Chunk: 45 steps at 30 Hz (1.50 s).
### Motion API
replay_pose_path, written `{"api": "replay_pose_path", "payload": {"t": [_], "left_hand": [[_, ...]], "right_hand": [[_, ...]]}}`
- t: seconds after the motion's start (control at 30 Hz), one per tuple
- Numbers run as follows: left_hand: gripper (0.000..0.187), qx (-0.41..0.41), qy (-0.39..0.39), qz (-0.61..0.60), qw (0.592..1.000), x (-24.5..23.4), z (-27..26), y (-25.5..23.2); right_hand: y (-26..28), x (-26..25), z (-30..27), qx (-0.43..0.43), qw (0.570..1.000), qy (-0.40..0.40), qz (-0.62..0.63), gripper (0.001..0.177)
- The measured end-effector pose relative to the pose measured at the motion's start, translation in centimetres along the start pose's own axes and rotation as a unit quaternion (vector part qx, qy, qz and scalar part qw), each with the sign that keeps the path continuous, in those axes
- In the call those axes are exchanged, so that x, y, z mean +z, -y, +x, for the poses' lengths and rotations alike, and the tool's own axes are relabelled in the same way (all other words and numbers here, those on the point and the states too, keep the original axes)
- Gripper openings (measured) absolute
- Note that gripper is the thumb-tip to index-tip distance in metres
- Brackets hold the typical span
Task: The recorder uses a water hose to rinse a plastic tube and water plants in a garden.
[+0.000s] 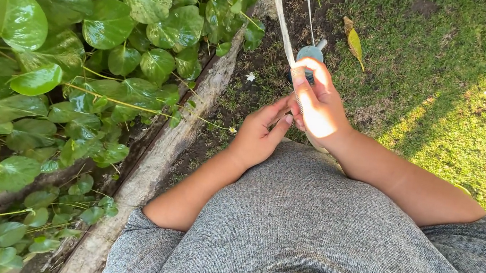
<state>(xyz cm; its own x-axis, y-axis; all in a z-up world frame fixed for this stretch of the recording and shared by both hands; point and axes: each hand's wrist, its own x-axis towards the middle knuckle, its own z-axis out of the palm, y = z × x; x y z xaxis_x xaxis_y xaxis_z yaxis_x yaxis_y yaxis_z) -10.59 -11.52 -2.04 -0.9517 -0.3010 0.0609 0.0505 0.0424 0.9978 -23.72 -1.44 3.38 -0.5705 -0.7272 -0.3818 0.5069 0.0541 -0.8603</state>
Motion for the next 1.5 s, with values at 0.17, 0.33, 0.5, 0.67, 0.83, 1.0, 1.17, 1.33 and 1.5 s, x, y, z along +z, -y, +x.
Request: {"api": "replay_pose_path", "payload": {"t": [0.17,0.33,0.5,0.67,0.83,1.0,1.17,1.33,1.5], "left_hand": [[0.049,-0.016,-0.010,0.012,1.000,-0.8,0.0,-0.5],[0.049,-0.007,-0.011,0.049,0.999,-1.2,-0.2,-1.1],[0.049,-0.005,-0.008,0.045,0.999,-1.2,-0.3,-0.9],[0.050,-0.008,0.001,0.019,1.000,-0.9,-0.4,-1.0],[0.050,-0.019,0.017,-0.003,1.000,-0.5,-0.3,-0.9],[0.049,-0.010,0.019,-0.014,1.000,0.0,-0.3,0.2],[0.048,-0.014,0.021,0.004,1.000,0.2,-0.2,0.2],[0.047,-0.020,0.026,0.003,0.999,0.3,-0.1,0.2],[0.047,-0.022,0.025,-0.004,0.999,0.3,0.0,0.4]], "right_hand": [[-0.1,0.7,0.3,-0.004,1.000,0.001,-0.007,0.024],[-0.7,0.6,0.7,-0.011,1.000,0.001,-0.023,0.024],[-1.1,0.3,0.5,-0.049,0.999,0.007,-0.014,0.024],[-1.2,0.2,-0.1,-0.055,0.998,0.001,-0.008,0.025],[-1.0,0.0,-0.6,-0.050,0.999,-0.017,-0.002,0.028],[-1.5,-0.7,-0.7,-0.083,0.996,-0.008,0.026,0.030],[-1.5,-1.1,-0.7,-0.072,0.996,-0.027,0.039,0.031],[-2.2,-1.8,-0.3,-0.087,0.995,-0.037,0.040,0.033],[-2.1,-1.7,-0.4,-0.112,0.992,-0.047,0.024,0.033]]}}
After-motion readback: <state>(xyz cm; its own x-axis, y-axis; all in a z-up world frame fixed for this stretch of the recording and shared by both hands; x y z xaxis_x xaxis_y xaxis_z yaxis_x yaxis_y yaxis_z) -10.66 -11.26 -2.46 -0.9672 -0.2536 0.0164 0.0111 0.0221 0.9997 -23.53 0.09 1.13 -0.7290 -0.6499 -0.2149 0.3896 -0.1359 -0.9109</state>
